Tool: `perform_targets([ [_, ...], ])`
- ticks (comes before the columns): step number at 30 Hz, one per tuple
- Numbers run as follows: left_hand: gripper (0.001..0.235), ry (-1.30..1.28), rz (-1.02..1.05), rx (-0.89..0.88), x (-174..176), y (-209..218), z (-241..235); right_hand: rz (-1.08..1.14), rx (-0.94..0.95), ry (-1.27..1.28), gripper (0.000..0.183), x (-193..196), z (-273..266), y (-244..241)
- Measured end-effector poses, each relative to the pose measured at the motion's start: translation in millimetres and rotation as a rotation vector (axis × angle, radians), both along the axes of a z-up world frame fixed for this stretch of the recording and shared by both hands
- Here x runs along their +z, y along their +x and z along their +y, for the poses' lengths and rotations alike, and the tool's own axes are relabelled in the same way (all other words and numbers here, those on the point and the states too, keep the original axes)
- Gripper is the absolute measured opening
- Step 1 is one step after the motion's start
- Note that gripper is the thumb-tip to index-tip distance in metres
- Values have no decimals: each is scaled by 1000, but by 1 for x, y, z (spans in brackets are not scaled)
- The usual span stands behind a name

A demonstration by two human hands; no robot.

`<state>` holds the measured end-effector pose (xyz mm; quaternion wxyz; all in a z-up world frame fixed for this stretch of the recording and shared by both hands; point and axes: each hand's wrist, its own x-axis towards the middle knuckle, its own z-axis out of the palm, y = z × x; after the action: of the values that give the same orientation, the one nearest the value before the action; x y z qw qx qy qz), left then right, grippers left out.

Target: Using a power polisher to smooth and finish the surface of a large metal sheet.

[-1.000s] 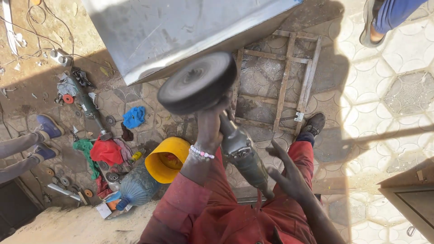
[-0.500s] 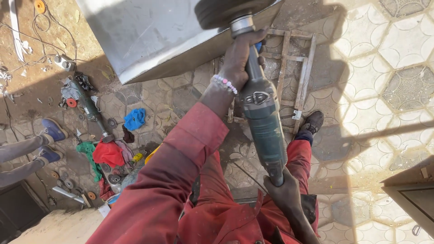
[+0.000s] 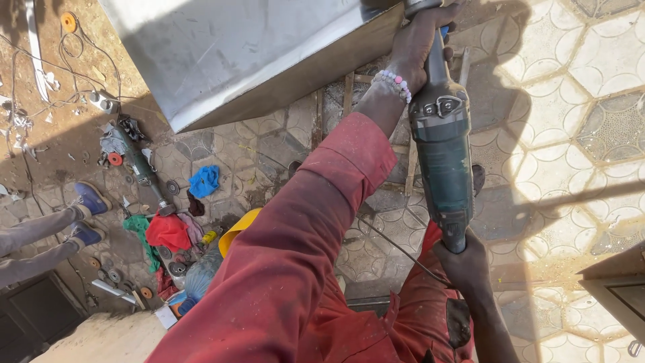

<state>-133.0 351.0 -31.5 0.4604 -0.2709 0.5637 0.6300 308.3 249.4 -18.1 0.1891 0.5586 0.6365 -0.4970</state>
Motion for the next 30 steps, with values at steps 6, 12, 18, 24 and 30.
perform_targets([
  [6, 58, -109, 37, -57, 25, 16, 2, -1, -88, -83, 24, 5, -7, 6],
  [12, 64, 42, 50, 73, -8, 1, -31, 12, 16, -77, 23, 10, 1, -10],
  [18, 44, -66, 40, 118, 32, -4, -56, 99, 42, -86, 21, -6, -12, -7],
  [24, 66, -23, 43, 21, -1, 14, -13, -15, -62, -84, 27, -2, -14, 2],
  [30, 69, -70, 39, 42, 19, 21, -5, -7, -70, -133, 25, 7, 3, 3],
])
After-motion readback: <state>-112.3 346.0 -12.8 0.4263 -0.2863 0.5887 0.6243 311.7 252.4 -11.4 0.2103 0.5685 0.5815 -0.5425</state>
